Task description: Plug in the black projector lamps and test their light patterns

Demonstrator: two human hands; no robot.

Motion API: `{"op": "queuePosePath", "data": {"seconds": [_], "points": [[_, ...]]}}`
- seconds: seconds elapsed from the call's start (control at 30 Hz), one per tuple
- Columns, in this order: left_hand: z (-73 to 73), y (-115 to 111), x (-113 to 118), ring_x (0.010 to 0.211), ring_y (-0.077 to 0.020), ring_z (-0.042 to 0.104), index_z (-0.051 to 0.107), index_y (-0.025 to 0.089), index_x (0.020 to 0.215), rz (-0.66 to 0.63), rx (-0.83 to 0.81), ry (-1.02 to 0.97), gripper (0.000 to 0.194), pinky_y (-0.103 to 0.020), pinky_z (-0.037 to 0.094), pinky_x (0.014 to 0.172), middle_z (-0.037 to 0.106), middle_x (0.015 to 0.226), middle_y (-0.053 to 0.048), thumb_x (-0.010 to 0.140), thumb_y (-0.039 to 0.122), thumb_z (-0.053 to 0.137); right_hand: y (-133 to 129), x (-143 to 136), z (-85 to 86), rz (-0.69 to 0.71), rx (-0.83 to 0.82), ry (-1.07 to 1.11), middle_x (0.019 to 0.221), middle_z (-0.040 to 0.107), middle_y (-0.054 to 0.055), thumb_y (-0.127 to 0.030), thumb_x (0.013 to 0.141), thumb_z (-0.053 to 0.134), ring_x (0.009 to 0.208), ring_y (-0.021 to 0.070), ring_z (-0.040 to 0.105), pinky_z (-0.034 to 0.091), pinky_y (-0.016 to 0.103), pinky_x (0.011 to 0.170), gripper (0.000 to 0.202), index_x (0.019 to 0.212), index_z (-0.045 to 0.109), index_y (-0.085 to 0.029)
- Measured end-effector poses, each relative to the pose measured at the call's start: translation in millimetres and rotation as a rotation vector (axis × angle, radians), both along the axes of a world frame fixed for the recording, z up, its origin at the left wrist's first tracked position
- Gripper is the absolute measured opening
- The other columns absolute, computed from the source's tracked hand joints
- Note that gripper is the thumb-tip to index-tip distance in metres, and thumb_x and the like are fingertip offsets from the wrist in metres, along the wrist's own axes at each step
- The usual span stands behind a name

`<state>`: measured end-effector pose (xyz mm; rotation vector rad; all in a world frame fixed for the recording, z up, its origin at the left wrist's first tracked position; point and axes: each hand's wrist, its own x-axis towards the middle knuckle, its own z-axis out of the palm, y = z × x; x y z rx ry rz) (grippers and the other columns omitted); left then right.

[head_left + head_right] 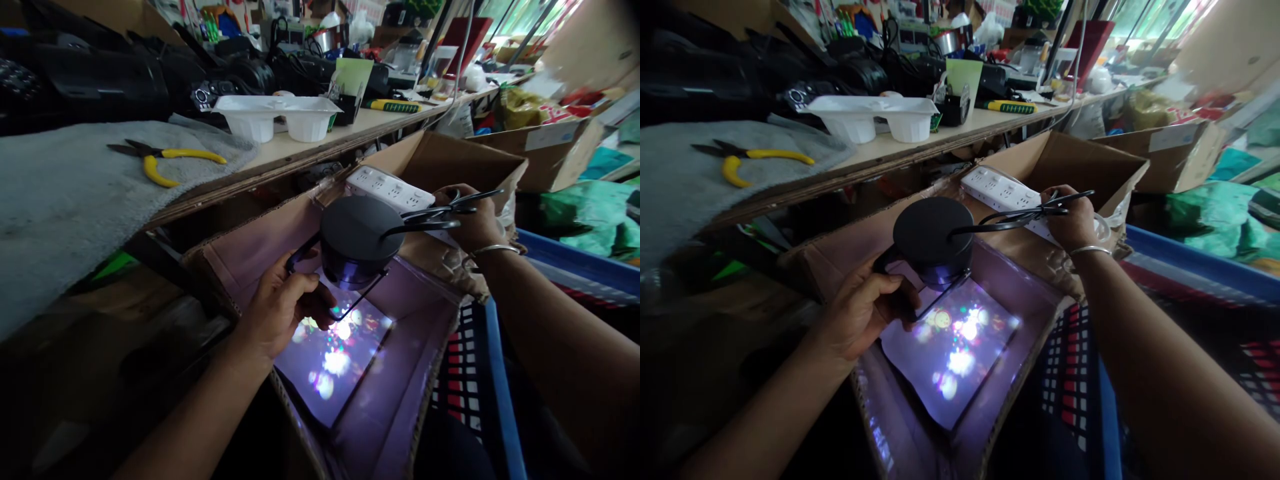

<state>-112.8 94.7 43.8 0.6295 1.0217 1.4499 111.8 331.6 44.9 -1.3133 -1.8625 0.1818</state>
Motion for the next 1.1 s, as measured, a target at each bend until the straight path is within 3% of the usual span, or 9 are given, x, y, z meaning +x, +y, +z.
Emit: {"op": "queuePosePath", "data": {"seconds": [0.43,0.83,1.1], "points": [[0.8,-1.6,0.2,0.043,-0.0191,0.059,0.043,0.018,0.099,-0.008,0.032,0.017,0.034,-0.026,0.046,0.035,0.064,0.055,-0.002,0.066,0.017,0.051,0.8,1.4,-1.3,0.015,-0.004,0.024,0.07,0.062,0.003,-0.017,0.069,0.055,0.065,0.0145,0.054,0.042,0.027,0.063,0.01,0.075,0.063,-0.017],[0.3,-2.8,0.1,0.041,-0.019,0.058,0.046,0.018,0.1,0.003,0.045,0.05,0.034,-0.024,0.043,0.033,0.063,0.053,-0.001,0.066,0.02,0.051,-2.9,-1.5,1.3,0.015,-0.008,0.006,0.074,0.063,0.005,-0.019,0.072,0.052,0.069,0.0165,0.057,0.043,0.028,0.064,0.012,0.077,0.062,-0.016],[1.3,-2.3,-1.0,0.041,-0.0195,0.057,0.045,0.018,0.109,-0.026,0.063,0.053,0.042,-0.024,0.043,0.033,0.063,0.052,-0.002,0.068,0.02,0.05,-5.8,-1.6,3.2,0.037,-0.01,-0.003,0.073,0.061,0.005,-0.019,0.072,0.053,0.067,0.0148,0.054,0.042,0.027,0.065,0.009,0.076,0.06,-0.016]]}}
